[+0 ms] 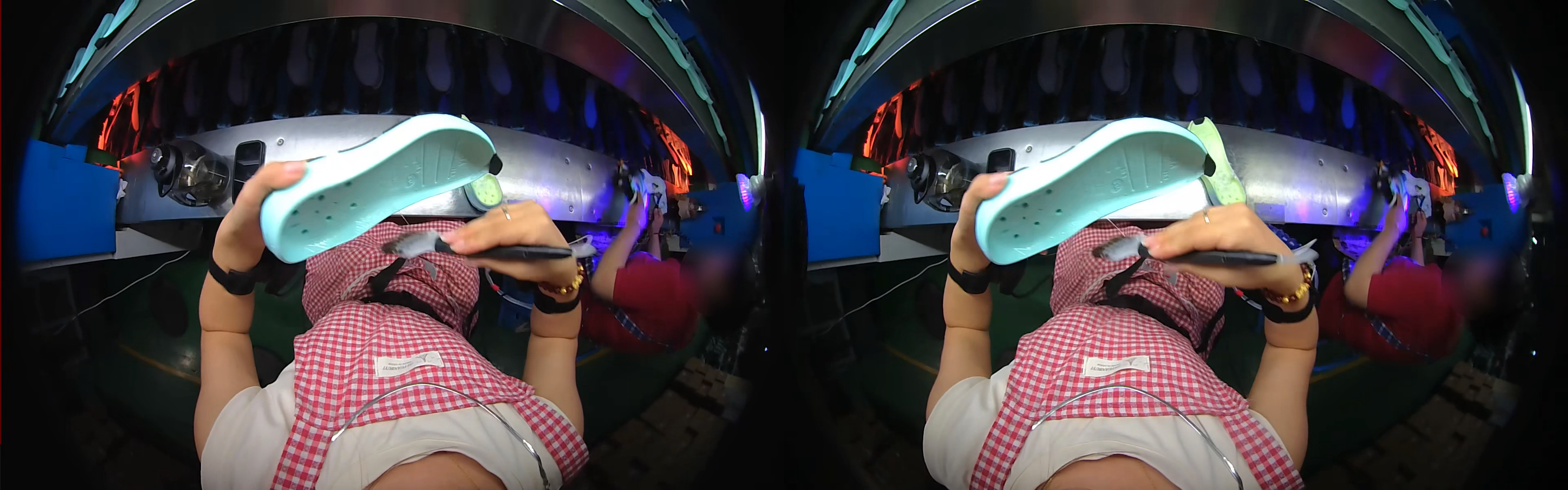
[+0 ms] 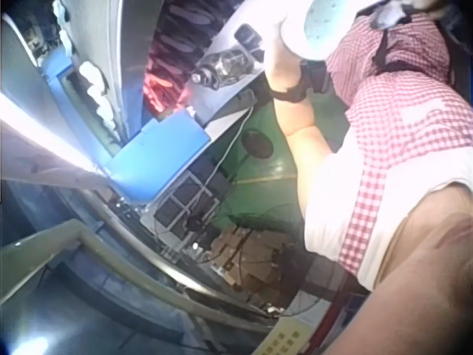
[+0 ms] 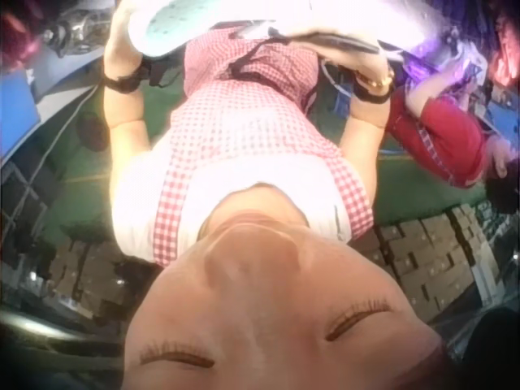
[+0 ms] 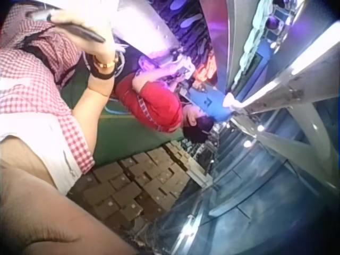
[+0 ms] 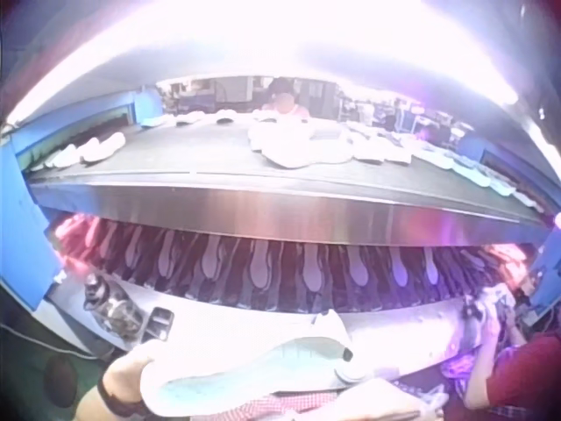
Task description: Apply adhesive to shoe soles using a specialized brush tool.
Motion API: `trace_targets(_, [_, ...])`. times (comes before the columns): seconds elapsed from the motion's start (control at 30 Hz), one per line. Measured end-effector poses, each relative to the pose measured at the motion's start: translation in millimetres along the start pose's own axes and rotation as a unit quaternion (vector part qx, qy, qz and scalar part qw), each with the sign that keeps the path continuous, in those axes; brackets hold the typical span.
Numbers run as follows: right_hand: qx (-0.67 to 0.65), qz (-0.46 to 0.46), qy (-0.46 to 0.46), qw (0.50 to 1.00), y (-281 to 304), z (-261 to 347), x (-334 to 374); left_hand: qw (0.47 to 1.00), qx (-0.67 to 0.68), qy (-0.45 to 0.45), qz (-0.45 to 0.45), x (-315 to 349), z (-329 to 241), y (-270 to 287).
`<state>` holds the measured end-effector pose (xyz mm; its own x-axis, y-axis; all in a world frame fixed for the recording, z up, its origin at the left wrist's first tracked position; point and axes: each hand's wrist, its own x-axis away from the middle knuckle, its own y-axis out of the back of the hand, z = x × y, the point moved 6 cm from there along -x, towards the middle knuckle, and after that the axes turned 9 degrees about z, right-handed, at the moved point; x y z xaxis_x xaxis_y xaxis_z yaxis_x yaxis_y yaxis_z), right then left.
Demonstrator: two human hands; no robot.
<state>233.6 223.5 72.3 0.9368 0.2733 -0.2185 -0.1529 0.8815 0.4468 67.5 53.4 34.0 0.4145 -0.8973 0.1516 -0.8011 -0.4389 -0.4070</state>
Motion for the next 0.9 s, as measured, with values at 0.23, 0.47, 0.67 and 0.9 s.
trace_targets(0.23, [-0.052, -0.16, -0.016, 0.986, 1.2, 4.1, -13.2, 0.913, 0.303, -0.122, 0.245, -46.4, 36.4, -25.1])
trace_targets(0.47, [0.04, -0.196, -0.007, 0.98, -16.5, -21.8, -37.9, 0.931, 0.353, -0.091, -0.011, -54.0, 75.6, -23.1])
trace_targets(0.67, [0.116, -0.037, -0.002, 0.993, -25.3, 0.0, -19.5, 0.934, 0.315, -0.154, -0.065, -51.6, 70.4, 9.7])
trace_targets(0.9, [-0.005, -0.145, 0.018, 0.989, -20.7, -7.0, -40.2, 0.929, 0.317, -0.189, 0.019, -53.7, 54.1, -22.3])
